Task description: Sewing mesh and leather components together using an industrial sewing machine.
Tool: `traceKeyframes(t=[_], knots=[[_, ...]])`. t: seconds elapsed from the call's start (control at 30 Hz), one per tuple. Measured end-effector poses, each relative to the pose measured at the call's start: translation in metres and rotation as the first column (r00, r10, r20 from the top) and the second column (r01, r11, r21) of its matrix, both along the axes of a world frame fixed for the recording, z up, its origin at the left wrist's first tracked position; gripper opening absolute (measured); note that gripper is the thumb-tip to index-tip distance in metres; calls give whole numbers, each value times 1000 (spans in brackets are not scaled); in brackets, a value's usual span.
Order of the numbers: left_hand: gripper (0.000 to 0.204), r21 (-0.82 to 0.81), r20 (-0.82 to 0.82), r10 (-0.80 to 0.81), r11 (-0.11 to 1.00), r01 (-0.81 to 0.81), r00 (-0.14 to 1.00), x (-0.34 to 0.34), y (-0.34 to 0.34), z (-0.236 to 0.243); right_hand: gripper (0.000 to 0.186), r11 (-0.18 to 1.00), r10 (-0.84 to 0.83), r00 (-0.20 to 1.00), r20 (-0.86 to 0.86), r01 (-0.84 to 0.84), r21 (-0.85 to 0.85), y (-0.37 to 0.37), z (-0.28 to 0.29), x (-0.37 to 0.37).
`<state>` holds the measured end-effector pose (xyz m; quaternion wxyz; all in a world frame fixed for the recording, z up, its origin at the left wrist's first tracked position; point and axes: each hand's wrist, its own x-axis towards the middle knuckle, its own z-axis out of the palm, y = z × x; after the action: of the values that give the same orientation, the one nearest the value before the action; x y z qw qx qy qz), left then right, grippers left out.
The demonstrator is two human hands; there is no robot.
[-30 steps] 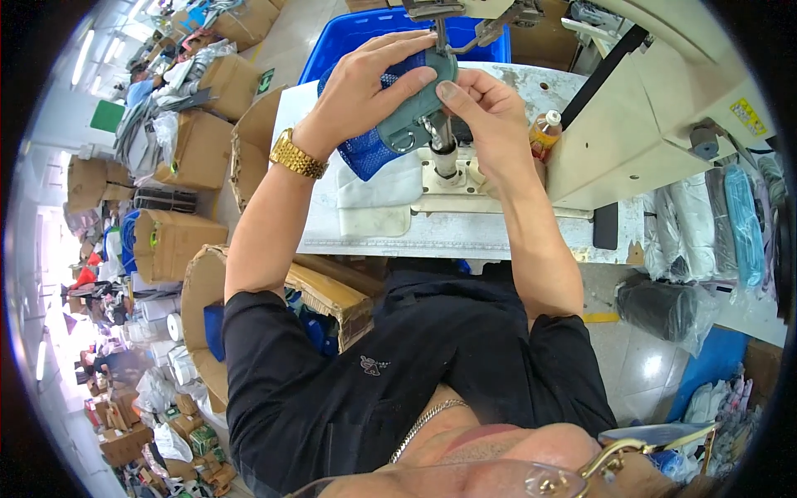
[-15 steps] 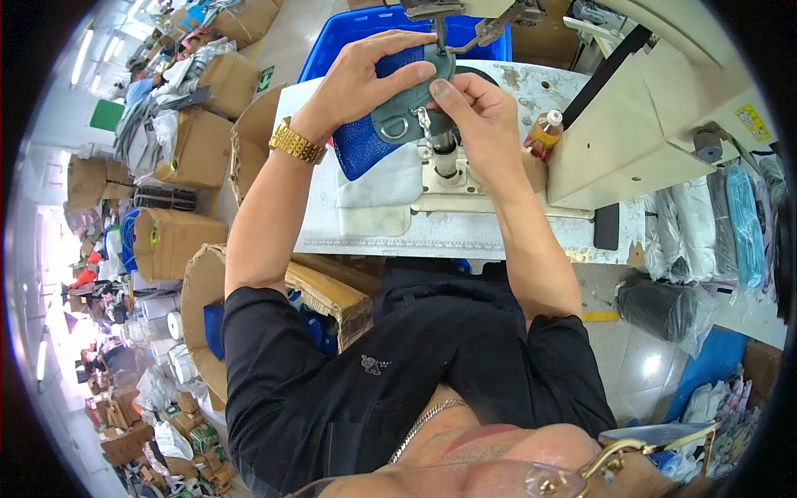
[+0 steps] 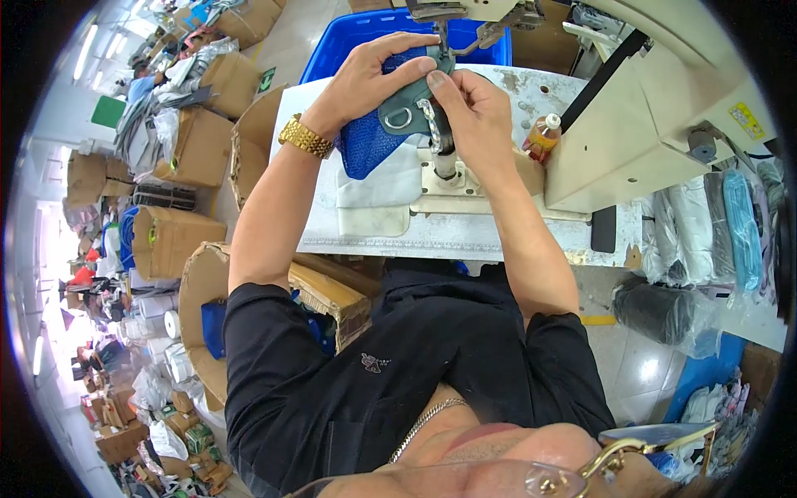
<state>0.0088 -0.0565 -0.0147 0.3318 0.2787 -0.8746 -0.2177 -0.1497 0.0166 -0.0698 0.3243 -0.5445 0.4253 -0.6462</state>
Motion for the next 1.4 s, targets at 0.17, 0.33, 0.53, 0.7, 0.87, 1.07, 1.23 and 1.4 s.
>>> traceKeyframes(t=[0.17, 0.33, 0.53, 0.7, 0.87, 1.07, 1.23, 1.4], knots=[[41, -140, -19, -31, 990, 28, 999, 1, -2, -8, 40, 1000, 22, 1000, -8, -22, 3, -4, 0, -4], [40, -68, -17, 15, 998, -16, 1000, -4, 12, -3, 41, 999, 39, 999, -34, -39, 2, -5, 2, -11], [38, -107, -80, 41, 993, -50, 996, -7, 19, -8, 37, 987, 151, 988, -35, -149, 60, -2, 4, -18], [37, -96, -99, 45, 994, -55, 994, -7, 17, -9, 22, 964, 265, 964, 15, -265, 14, 14, 8, -20], [42, -125, -60, 102, 986, -109, 993, -9, 23, -4, 18, 965, 259, 960, 105, -263, 22, 7, 3, -25], [74, -214, 26, 79, 974, -71, 997, -7, 44, -7, 22, 966, 246, 959, 141, -254, 44, -2, 0, -36], [80, -271, -17, 122, 955, -122, 992, -14, 47, -15, 23, 959, 276, 945, 176, -282, 11, -11, -5, -40], [77, -327, -48, 197, 923, -202, 979, -21, 50, -18, 23, 939, 335, 906, 259, -342, -19, -16, -5, -41]])
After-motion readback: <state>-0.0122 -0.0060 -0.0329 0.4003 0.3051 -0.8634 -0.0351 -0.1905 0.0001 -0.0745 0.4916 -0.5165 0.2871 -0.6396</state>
